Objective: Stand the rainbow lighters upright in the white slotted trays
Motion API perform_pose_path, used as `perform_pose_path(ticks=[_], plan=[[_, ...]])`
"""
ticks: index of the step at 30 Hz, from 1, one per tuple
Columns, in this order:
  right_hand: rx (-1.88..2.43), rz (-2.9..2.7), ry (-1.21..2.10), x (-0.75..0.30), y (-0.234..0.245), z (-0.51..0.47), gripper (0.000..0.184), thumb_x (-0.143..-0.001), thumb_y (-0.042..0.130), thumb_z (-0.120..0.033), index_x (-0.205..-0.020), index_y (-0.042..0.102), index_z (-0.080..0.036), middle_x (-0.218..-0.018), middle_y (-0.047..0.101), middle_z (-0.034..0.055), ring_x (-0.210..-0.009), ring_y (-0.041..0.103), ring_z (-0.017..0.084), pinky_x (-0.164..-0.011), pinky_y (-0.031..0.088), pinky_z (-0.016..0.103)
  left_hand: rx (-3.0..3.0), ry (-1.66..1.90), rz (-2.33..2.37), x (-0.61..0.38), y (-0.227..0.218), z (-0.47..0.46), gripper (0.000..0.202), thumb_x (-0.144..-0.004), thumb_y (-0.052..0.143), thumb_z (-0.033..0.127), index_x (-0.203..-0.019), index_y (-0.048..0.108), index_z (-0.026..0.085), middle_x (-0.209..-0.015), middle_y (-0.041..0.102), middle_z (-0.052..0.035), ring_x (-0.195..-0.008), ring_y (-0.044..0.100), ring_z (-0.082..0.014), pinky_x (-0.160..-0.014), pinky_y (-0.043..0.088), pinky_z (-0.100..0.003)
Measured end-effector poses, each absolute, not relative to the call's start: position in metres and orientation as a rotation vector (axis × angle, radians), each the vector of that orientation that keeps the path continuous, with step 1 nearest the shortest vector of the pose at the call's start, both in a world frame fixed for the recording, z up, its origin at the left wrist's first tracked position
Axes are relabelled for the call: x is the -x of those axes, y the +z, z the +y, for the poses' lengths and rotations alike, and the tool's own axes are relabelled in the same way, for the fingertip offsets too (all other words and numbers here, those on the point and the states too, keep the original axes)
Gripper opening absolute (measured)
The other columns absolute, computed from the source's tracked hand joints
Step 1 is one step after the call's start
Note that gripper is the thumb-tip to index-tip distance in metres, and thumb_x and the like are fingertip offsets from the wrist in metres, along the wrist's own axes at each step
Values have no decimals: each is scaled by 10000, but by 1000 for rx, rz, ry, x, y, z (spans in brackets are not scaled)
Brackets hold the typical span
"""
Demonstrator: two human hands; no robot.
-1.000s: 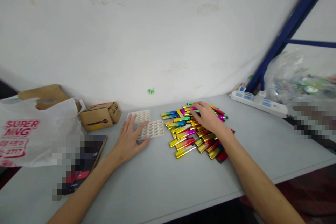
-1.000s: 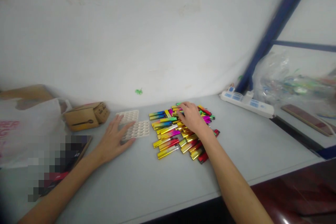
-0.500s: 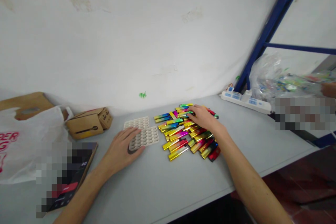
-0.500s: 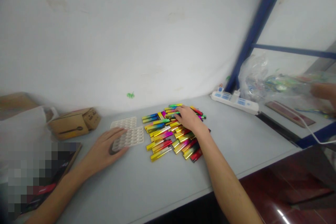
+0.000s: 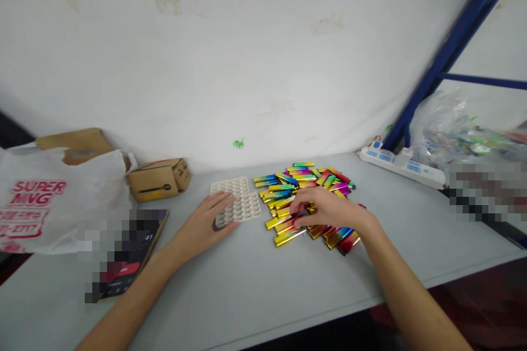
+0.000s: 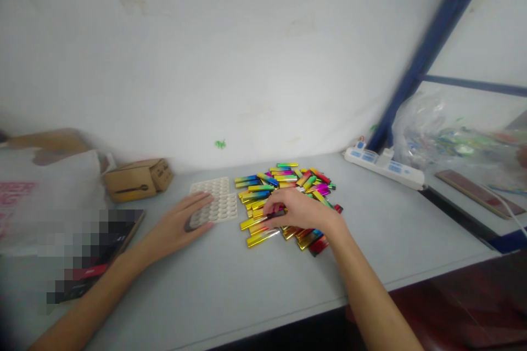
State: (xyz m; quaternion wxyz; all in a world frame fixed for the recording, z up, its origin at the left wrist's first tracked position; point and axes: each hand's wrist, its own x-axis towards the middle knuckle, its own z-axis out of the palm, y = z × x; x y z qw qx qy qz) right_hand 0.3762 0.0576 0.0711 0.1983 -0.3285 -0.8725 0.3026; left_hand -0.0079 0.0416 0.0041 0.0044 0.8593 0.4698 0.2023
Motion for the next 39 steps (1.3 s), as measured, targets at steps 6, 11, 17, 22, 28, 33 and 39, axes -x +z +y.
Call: perform_pose_path(ticks=[6,11,17,22,28,33,39], plan=[[952,-2570,742,-376,56,52,185,-931,819,-334,-1081,818,-226,-1135,760,72,-1045,700,242,-954,526,350,-2694,652,1434,2,3,42,619,-997,614,632,-1477,660,243,-1552,635,-128,-1463,571,-333,-1274,425,-528],[982,-2687,500,-371,52,49,98,-958,753,-213,-1013,833,-229,-1118,743,82,-1039,695,254,-968,521,379,-2677,640,1424,-1,3,41,632,-1010,590,642,-1487,656,233,-1573,612,-140,-1467,563,-336,-1277,413,-535],[1078,-2731,423,-368,58,42,126,-976,738,-243,-1088,795,-224,-1194,728,98,-1081,696,268,-990,534,390,-2680,632,1402,2,3,40,623,-1015,605,624,-1499,644,233,-1589,595,-145,-1472,558,-329,-1279,408,-539],[960,-2551,645,-367,77,46,261,-1053,638,-447,-1098,792,-241,-1103,784,71,-997,720,240,-905,547,342,-2685,642,1391,1,3,36,572,-1012,650,572,-1483,661,248,-1588,595,-146,-1490,540,-331,-1260,438,-537],[885,-2253,934,-337,90,55,363,-1023,652,-528,-1096,803,-206,-813,728,22,-697,620,164,-633,460,271,-2720,654,1380,-4,4,29,546,-998,688,556,-1467,669,278,-1567,609,-140,-1468,556,-339,-1250,446,-551],[753,-1712,1196,-298,82,76,423,-821,867,-580,-938,749,-191,-700,605,-33,-653,543,134,-634,445,269,-2711,693,1385,-10,-1,24,549,-938,766,576,-1399,710,283,-1547,612,-144,-1442,564,-355,-1233,457,-573],[461,-1225,1572,-260,87,73,415,-856,838,-588,-972,605,-264,-960,733,8,-823,697,174,-774,570,333,-2718,756,1366,-16,-7,20,541,-910,814,536,-1386,719,297,-1535,599,-156,-1441,544,-380,-1213,460,-621]])
